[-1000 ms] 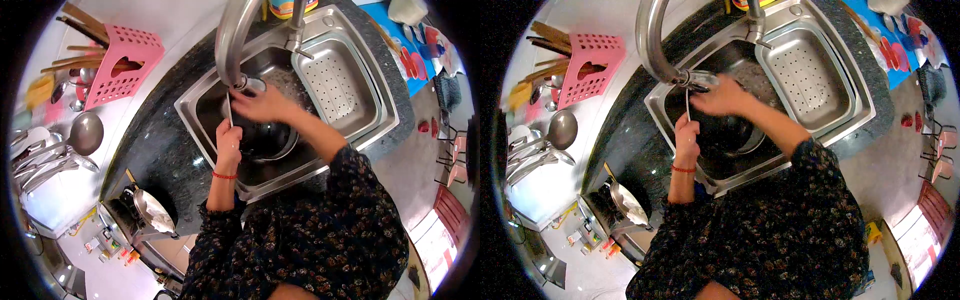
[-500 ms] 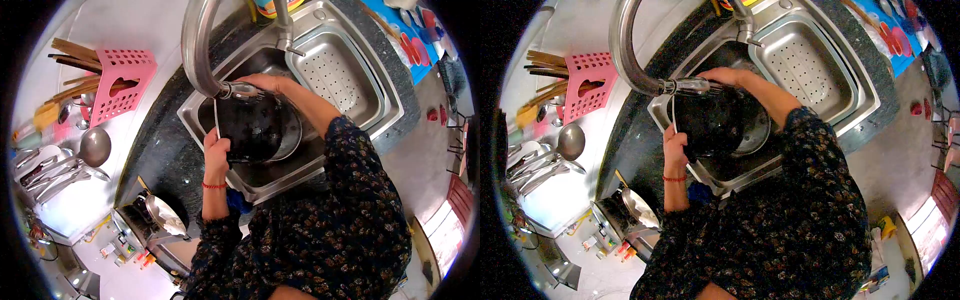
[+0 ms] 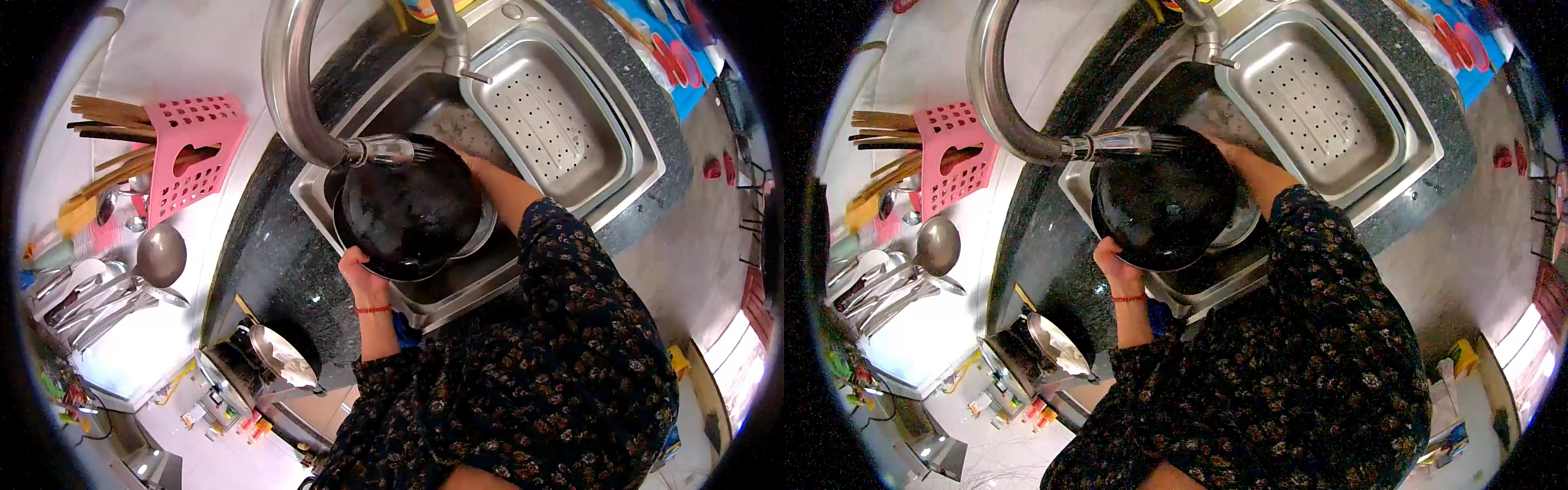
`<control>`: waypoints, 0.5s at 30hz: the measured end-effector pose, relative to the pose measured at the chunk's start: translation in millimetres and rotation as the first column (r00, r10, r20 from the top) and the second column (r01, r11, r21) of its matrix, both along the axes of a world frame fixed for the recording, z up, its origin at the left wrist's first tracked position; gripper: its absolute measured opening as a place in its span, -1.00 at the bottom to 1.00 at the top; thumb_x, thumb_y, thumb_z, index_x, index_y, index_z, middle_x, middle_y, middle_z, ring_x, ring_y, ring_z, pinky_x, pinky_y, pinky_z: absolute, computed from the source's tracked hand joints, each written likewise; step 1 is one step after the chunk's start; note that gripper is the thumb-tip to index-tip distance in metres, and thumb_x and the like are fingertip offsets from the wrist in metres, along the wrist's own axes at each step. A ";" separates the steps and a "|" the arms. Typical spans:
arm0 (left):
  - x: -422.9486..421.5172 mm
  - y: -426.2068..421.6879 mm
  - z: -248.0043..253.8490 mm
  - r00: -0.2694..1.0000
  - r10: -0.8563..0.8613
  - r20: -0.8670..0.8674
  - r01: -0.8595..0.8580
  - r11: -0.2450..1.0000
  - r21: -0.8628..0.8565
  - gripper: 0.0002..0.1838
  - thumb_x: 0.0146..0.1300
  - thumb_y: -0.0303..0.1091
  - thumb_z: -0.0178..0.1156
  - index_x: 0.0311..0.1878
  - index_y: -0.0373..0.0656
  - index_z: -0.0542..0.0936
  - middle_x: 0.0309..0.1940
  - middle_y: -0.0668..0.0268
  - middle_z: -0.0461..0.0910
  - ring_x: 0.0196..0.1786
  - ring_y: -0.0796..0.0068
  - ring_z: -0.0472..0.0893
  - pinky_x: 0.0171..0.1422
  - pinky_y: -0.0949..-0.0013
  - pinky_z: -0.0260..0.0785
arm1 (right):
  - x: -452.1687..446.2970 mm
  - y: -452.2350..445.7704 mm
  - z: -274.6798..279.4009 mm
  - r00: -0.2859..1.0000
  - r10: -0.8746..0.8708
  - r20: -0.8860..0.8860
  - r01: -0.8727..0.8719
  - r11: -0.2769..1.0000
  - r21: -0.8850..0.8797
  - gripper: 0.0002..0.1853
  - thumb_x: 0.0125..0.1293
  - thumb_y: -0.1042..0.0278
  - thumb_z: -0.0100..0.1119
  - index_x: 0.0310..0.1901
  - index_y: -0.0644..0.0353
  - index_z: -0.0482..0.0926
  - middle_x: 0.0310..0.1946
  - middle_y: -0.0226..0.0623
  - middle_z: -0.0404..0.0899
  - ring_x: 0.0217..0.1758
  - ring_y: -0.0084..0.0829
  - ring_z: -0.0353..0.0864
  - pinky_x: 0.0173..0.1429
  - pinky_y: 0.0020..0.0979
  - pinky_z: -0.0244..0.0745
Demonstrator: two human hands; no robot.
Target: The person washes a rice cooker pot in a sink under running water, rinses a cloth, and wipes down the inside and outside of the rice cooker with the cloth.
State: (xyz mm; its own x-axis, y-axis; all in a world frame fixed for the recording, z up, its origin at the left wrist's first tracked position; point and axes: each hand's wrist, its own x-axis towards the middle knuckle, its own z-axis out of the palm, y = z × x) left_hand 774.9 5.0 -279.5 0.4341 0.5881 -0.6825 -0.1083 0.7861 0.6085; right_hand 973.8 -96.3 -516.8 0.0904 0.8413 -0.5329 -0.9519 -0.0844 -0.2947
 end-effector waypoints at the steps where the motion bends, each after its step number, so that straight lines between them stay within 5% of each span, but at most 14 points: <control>1: 3.2 -1.3 3.9 1.000 0.009 -0.014 -0.009 1.000 0.002 -0.89 -0.29 -0.60 -0.10 -0.60 -0.25 0.40 -0.35 0.17 0.56 -0.19 0.17 0.54 0.07 0.17 0.45 | -2.7 -3.8 7.4 1.000 -0.023 0.003 0.023 1.000 -0.020 -0.45 0.32 -0.11 0.01 0.14 0.18 0.52 0.06 -0.16 0.55 0.00 -0.20 0.56 0.16 -0.17 0.43; 4: -24.6 24.5 -28.6 0.991 -0.050 0.121 0.059 0.995 -0.076 -0.67 -0.29 -0.59 -0.13 -0.38 -0.32 0.52 -0.27 0.15 0.59 -0.11 0.14 0.56 0.12 0.11 0.43 | -7.2 -14.3 41.0 0.993 -0.101 0.062 0.107 0.989 -0.099 -0.44 0.33 -0.10 0.01 0.15 0.18 0.51 0.07 -0.16 0.55 0.01 -0.20 0.55 0.16 -0.17 0.42; 6: -69.0 73.3 -104.6 0.924 -0.155 0.350 0.232 0.954 -0.188 -0.60 -0.14 -0.55 -0.10 -0.16 -0.32 0.53 -0.14 0.14 0.60 -0.02 0.13 0.55 0.17 0.07 0.40 | -10.6 -24.3 81.8 0.981 -0.138 0.139 0.160 0.973 -0.166 -0.44 0.33 -0.10 0.01 0.16 0.18 0.50 0.08 -0.16 0.54 0.01 -0.20 0.55 0.16 -0.18 0.42; 8: -59.8 70.3 -110.6 0.955 -0.175 0.239 0.226 0.951 -0.210 -0.58 0.03 -0.49 -0.07 -0.01 -0.29 0.53 -0.02 0.13 0.58 0.06 0.13 0.54 0.23 0.04 0.37 | -1.5 -29.1 93.0 0.967 -0.100 0.233 0.159 0.955 -0.249 -0.44 0.34 -0.09 0.01 0.17 0.18 0.49 0.09 -0.15 0.53 0.01 -0.20 0.55 0.16 -0.18 0.42; 10: 4.0 27.0 -58.2 0.968 -0.093 -0.233 0.067 0.991 -0.119 -0.62 0.22 -0.39 -0.07 0.09 -0.23 0.51 0.09 0.14 0.54 0.13 0.13 0.51 0.28 0.03 0.33 | 12.7 -28.2 63.4 0.943 0.041 0.329 0.087 0.927 -0.365 -0.44 0.34 -0.07 0.02 0.19 0.20 0.47 0.11 -0.15 0.52 0.02 -0.20 0.54 0.16 -0.19 0.42; 11: 6.4 31.7 -71.4 0.957 -0.164 -0.238 0.129 0.980 -0.154 -0.58 0.39 -0.18 -0.07 0.19 -0.19 0.47 0.17 0.13 0.50 0.20 0.14 0.47 0.32 0.06 0.31 | 21.8 -28.2 34.5 0.920 0.153 0.361 0.025 0.896 -0.444 -0.43 0.35 -0.06 0.02 0.21 0.22 0.45 0.13 -0.14 0.50 0.03 -0.20 0.54 0.16 -0.19 0.42; 13: 5.1 45.6 -112.9 0.963 -0.240 -0.123 0.234 0.970 -0.062 -0.55 0.39 -0.12 -0.05 0.21 -0.17 0.45 0.18 0.15 0.48 0.20 0.14 0.46 0.34 0.06 0.30 | 27.5 -33.1 20.2 0.889 0.159 0.429 0.070 0.879 -0.472 -0.44 0.35 -0.02 0.04 0.21 0.26 0.44 0.14 -0.14 0.50 0.04 -0.21 0.54 0.16 -0.20 0.41; 15: 9.9 54.5 -138.4 0.951 -0.307 -0.026 0.307 0.951 0.022 -0.54 0.39 -0.09 -0.03 0.22 -0.17 0.45 0.19 0.16 0.48 0.20 0.14 0.46 0.34 0.06 0.30 | 17.9 -39.1 49.8 0.863 -0.059 0.502 0.262 0.902 -0.343 -0.46 0.36 0.01 0.05 0.18 0.31 0.47 0.11 -0.14 0.52 0.04 -0.24 0.53 0.16 -0.22 0.41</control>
